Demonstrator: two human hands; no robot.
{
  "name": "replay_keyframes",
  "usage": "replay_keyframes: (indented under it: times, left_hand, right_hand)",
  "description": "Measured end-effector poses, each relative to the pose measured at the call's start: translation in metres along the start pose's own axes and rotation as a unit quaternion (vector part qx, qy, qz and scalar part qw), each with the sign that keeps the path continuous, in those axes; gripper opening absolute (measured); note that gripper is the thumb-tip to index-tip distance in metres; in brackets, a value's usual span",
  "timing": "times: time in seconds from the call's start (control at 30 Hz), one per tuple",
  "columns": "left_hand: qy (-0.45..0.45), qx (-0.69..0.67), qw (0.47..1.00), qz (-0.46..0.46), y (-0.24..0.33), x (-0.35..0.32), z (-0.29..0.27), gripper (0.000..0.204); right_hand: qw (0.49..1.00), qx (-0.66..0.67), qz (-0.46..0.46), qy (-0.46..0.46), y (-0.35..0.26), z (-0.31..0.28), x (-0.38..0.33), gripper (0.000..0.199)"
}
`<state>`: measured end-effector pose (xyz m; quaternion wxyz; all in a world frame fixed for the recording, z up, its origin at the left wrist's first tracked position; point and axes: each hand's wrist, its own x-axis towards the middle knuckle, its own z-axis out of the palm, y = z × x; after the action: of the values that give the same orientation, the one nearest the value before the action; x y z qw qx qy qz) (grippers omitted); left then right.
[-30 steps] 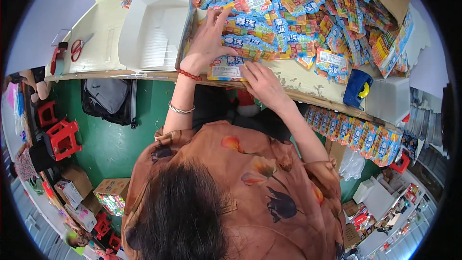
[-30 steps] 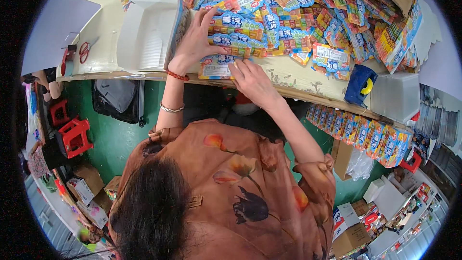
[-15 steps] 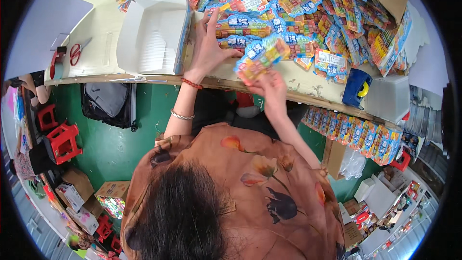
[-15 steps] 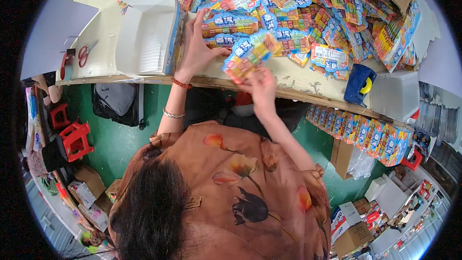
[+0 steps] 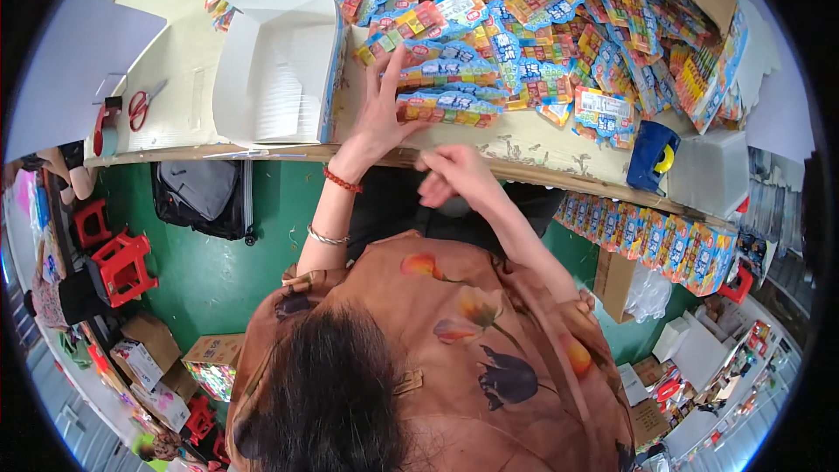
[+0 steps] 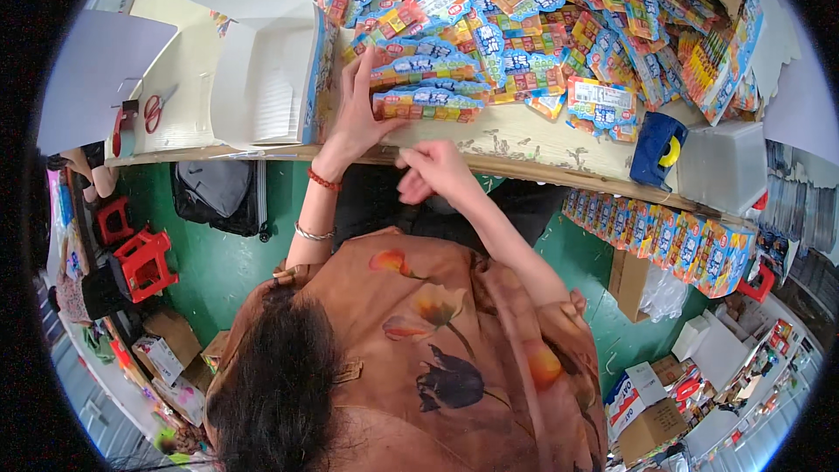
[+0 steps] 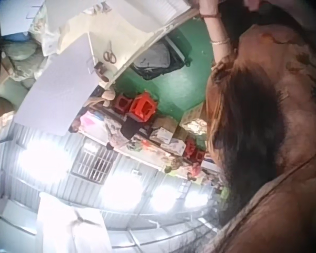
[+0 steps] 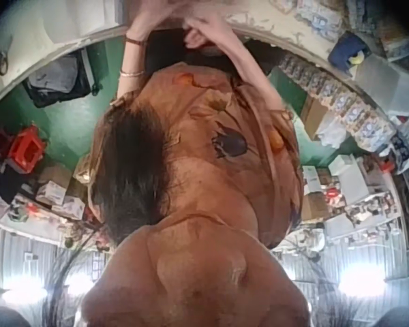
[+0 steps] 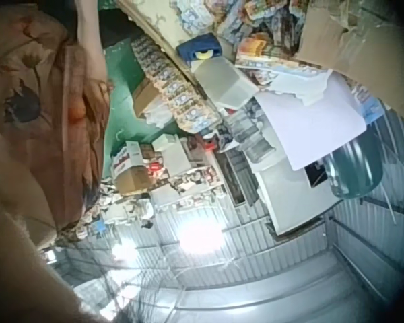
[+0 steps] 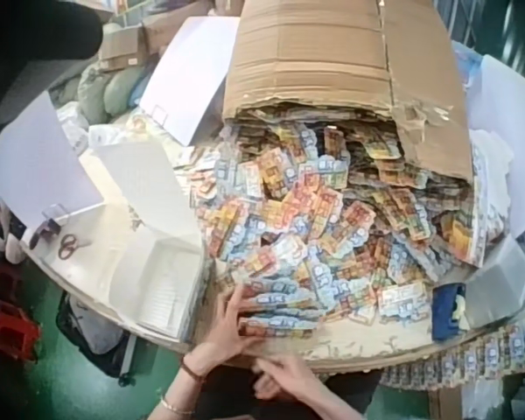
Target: Packaging small snack pouches into retail boxes.
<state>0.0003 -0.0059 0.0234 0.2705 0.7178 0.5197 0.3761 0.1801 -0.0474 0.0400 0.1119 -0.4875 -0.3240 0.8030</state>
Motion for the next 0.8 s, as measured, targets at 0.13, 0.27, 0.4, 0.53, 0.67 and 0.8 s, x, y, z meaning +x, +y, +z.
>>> replay_keyframes:
  times: [0.13,0.27,0.4,0.53,0.67,0.8]
  left_hand:
    - [0.009,0.0,0.999,0.032,-0.004,-0.014,-0.001,0.108]
    - [0.018,0.028,0.997,0.071,-0.007,-0.02,0.001,0.105]
    - [0.013,-0.027,1.0,0.001,-0.005,-0.024,0.005,0.104]
    - [0.034,-0.089,0.995,0.04,-0.008,-0.03,0.008,0.116]
    - [0.048,-0.104,0.993,0.021,-0.005,-0.025,0.006,0.13]
    - [0.028,-0.172,0.984,-0.026,-0.014,-0.023,0.008,0.134]
  right_hand:
    - [0.665,-0.394,-0.447,0.449,-0.005,-0.016,-0.031,0.026]
    - [0.642,-0.438,-0.496,0.387,-0.04,-0.051,-0.017,0.03]
    - [0.696,-0.419,-0.527,0.25,-0.038,-0.074,-0.001,0.031]
    - [0.732,-0.363,-0.519,0.253,-0.06,-0.062,-0.003,0.018]
    - [0.812,-0.339,-0.421,0.223,-0.072,-0.063,0.001,0.009]
    - [0.77,-0.367,-0.487,0.186,-0.07,-0.068,-0.001,0.01]
